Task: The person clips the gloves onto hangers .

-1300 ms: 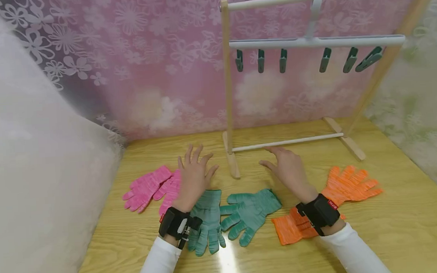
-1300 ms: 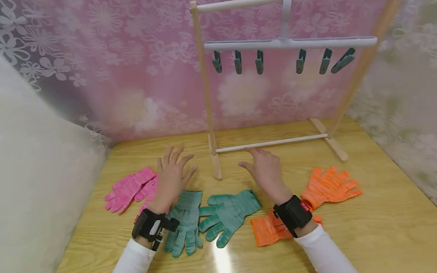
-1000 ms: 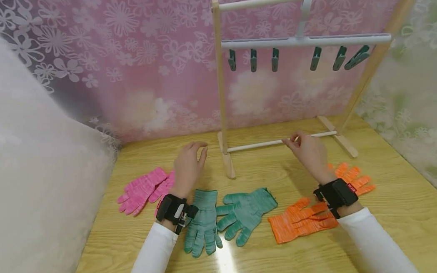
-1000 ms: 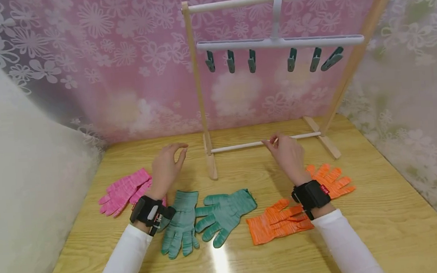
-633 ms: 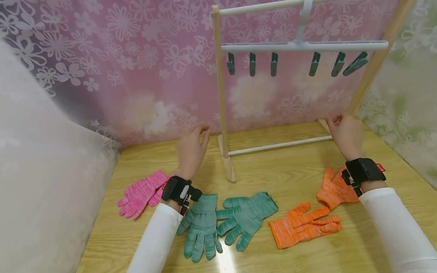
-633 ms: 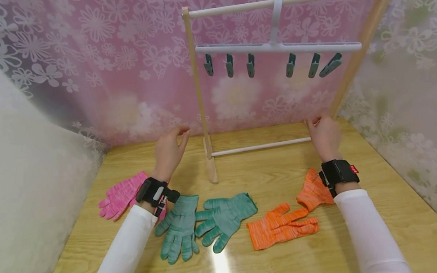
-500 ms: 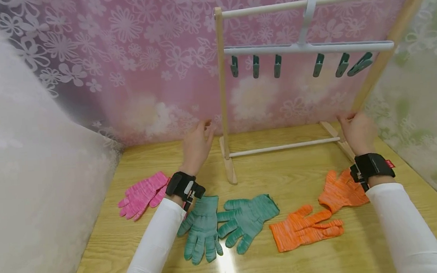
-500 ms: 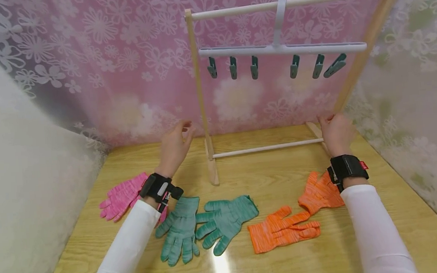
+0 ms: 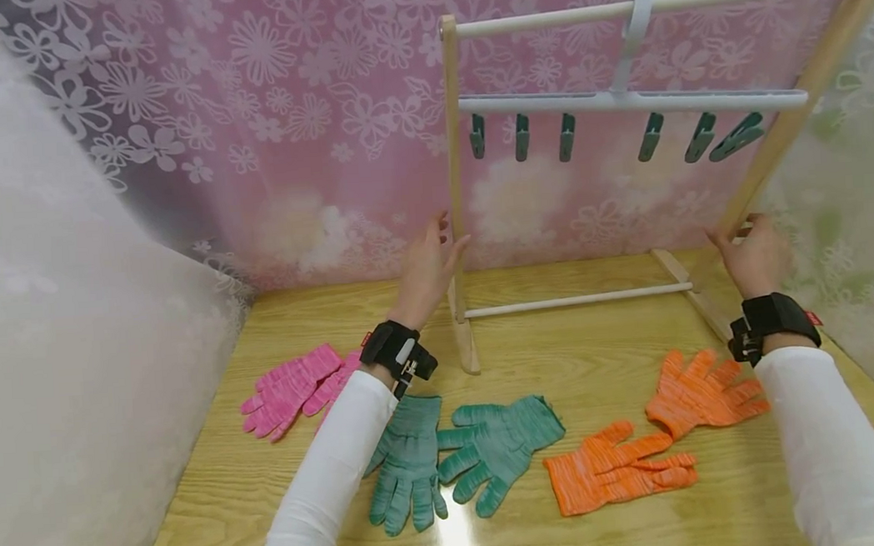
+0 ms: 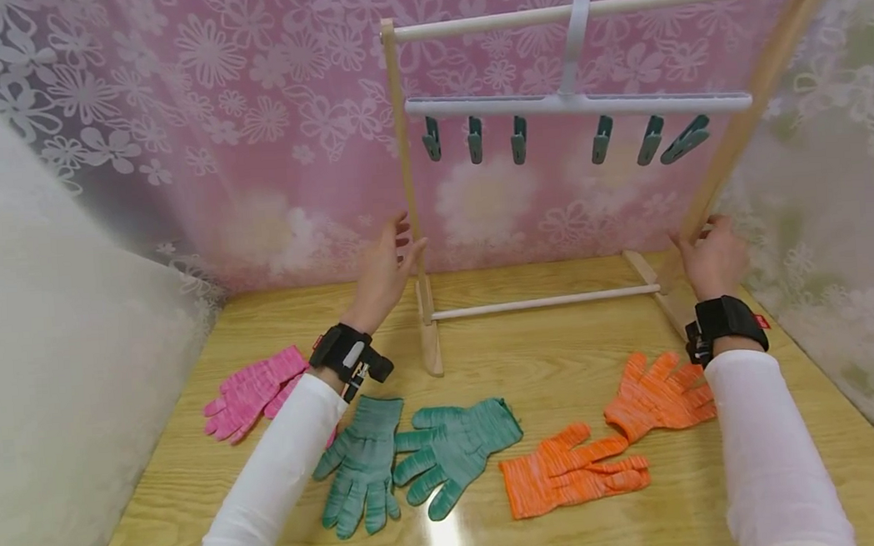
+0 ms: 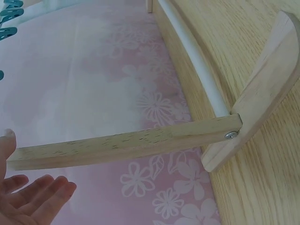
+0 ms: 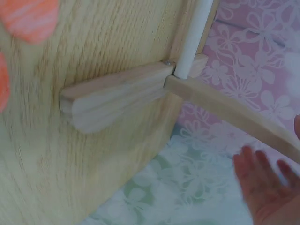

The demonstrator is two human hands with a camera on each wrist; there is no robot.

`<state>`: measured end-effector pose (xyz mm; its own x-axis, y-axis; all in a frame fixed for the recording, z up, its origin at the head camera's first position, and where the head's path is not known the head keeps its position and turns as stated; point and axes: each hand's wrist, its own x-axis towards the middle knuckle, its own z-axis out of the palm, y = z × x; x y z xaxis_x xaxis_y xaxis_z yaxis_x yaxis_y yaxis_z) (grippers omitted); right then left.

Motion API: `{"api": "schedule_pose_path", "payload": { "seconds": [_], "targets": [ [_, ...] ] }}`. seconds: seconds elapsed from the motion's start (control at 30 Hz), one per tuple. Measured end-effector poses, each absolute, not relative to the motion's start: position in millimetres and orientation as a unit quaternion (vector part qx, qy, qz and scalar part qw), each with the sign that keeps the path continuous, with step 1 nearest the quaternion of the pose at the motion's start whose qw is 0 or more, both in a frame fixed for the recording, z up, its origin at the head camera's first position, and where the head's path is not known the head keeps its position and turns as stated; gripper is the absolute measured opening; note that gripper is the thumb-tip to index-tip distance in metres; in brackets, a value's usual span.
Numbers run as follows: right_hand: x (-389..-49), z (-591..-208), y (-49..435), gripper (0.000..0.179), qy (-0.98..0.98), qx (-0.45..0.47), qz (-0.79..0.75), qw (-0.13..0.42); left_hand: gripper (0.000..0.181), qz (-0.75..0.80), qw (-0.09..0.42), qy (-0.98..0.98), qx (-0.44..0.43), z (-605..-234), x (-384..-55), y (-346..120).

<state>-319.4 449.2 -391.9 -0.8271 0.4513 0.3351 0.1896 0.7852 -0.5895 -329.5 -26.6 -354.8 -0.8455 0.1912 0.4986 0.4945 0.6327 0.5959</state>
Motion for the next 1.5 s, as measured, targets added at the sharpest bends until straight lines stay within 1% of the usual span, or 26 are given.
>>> {"api": "schedule_pose_path", "payload": {
  "seconds": [0.1, 0.27, 0.4, 0.57, 0.83, 0.93, 1.1, 1.4, 1.5],
  "targets": [
    [-320.6, -397.0, 451.5, 0.062, -0.912, -0.152, 0.283, 0.255, 0.050, -0.378, 0.207, -0.880, -0.200, -358.0, -332.0, -22.6],
    [-325.8, -399.6, 454.3, 0.041, -0.910, -0.133, 0.283, 0.272, 0.040, -0.383, 0.199, -0.877, -0.212, -362.4, -336.5, -19.8],
    [-329.0, -398.5, 455.4, 0.033, -0.902, -0.131, 0.306, 0.273, 0.037, -0.384, 0.206, -0.873, -0.219, -362.7, -339.4, -19.6],
    [-327.7, -396.6, 456.5, 0.032, -0.902, -0.137, 0.316, 0.262, 0.033, -0.379, 0.204, -0.875, -0.222, -361.7, -340.8, -19.9],
    [-321.3, -392.1, 456.7, 0.038, -0.911, -0.128, 0.311, 0.238, 0.034, -0.386, 0.194, -0.872, -0.229, -361.2, -341.0, -23.2],
    [-318.6, -391.1, 454.9, 0.039, -0.917, -0.123, 0.301, 0.231, 0.034, -0.401, 0.186, -0.869, -0.224, -362.0, -340.7, -26.1],
    [-315.8, -389.3, 447.8, 0.040, -0.914, -0.104, 0.327, 0.217, 0.031, -0.423, 0.168, -0.864, -0.217, -364.3, -341.5, -33.1],
    [-319.1, -392.1, 440.5, 0.043, -0.913, -0.083, 0.340, 0.209, 0.036, -0.430, 0.157, -0.865, -0.205, -365.2, -344.0, -47.3],
    [-319.4, -393.7, 437.9, 0.041, -0.914, -0.072, 0.340, 0.207, 0.036, -0.428, 0.157, -0.868, -0.197, -364.8, -343.7, -52.2]
  ]
}}
